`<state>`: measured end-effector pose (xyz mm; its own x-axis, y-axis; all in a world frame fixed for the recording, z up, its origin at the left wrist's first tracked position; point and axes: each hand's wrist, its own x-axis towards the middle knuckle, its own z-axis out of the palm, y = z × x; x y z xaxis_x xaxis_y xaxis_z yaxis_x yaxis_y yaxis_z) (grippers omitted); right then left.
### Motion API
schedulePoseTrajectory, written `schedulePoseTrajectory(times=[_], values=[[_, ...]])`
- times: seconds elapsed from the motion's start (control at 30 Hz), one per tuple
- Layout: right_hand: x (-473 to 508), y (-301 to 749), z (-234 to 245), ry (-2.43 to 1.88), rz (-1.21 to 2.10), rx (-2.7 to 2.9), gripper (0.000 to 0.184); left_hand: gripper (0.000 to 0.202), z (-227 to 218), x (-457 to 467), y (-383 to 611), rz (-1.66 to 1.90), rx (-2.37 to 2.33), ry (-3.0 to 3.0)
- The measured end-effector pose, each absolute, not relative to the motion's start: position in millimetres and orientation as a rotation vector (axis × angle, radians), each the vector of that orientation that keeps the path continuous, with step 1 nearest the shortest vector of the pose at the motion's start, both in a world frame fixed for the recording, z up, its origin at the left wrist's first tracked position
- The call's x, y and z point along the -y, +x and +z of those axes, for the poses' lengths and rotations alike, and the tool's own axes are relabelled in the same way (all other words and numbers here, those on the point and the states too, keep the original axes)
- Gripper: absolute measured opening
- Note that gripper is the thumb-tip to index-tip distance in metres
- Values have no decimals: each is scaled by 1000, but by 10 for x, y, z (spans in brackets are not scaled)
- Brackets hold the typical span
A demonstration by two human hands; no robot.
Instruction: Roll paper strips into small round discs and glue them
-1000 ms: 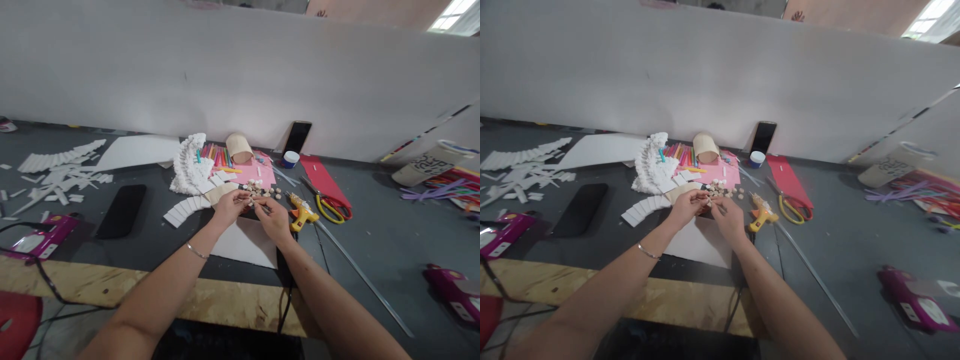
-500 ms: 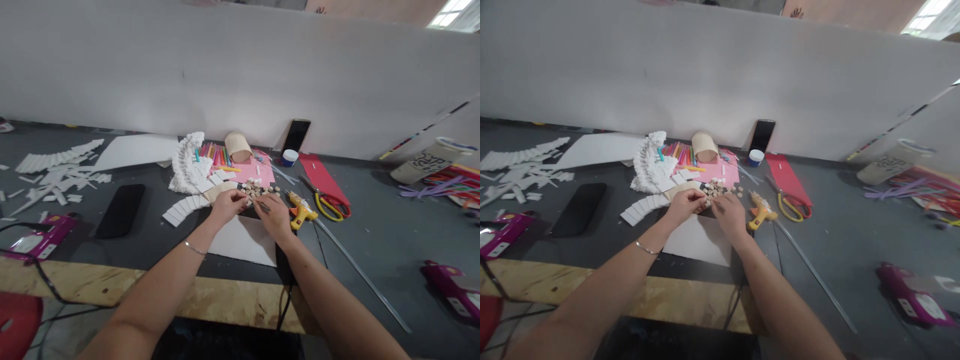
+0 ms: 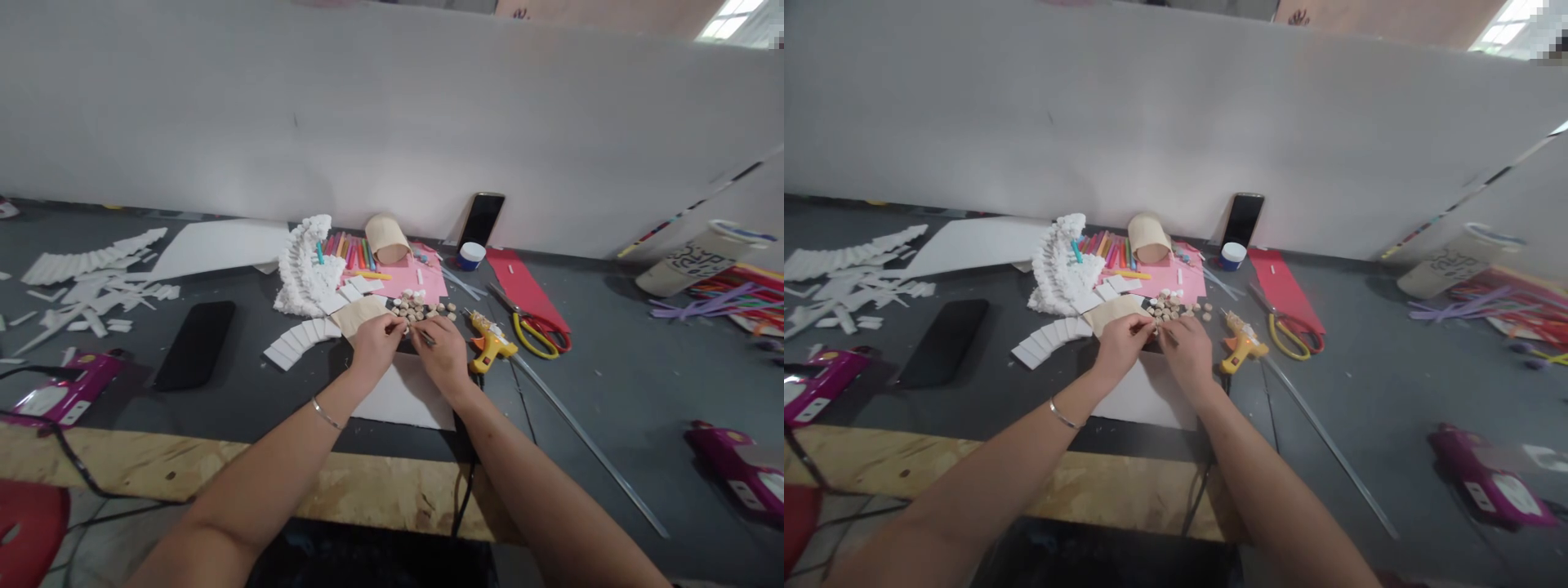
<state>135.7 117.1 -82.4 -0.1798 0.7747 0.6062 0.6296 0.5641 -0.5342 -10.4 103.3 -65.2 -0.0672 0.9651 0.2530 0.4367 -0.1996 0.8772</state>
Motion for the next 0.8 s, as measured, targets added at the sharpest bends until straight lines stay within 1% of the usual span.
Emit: schedulePoseTrajectory(times=[0.1,0.27,0.43,0.63,0.8], values=[[-1172,1367,-816,-1172,254,1851,18,16,-633,-1022,-98,1241,-1433,1629],[-1171,1386,-801,-1148,344,1822,18,9,-624,-1055,-130,1250,-1391,1536],[-1165,1392,-784,-1118,428,1800,17,19,-713,-1104,-132,1306,-1249,1516],[-1156,1391,-754,-1169,514,1753,19,17,-674,-1073,-123,1298,-1248,1478],[-1170,1412,-737,-1142,496,1811,23,16,-646,-1080,-136,1290,-1237,1418]])
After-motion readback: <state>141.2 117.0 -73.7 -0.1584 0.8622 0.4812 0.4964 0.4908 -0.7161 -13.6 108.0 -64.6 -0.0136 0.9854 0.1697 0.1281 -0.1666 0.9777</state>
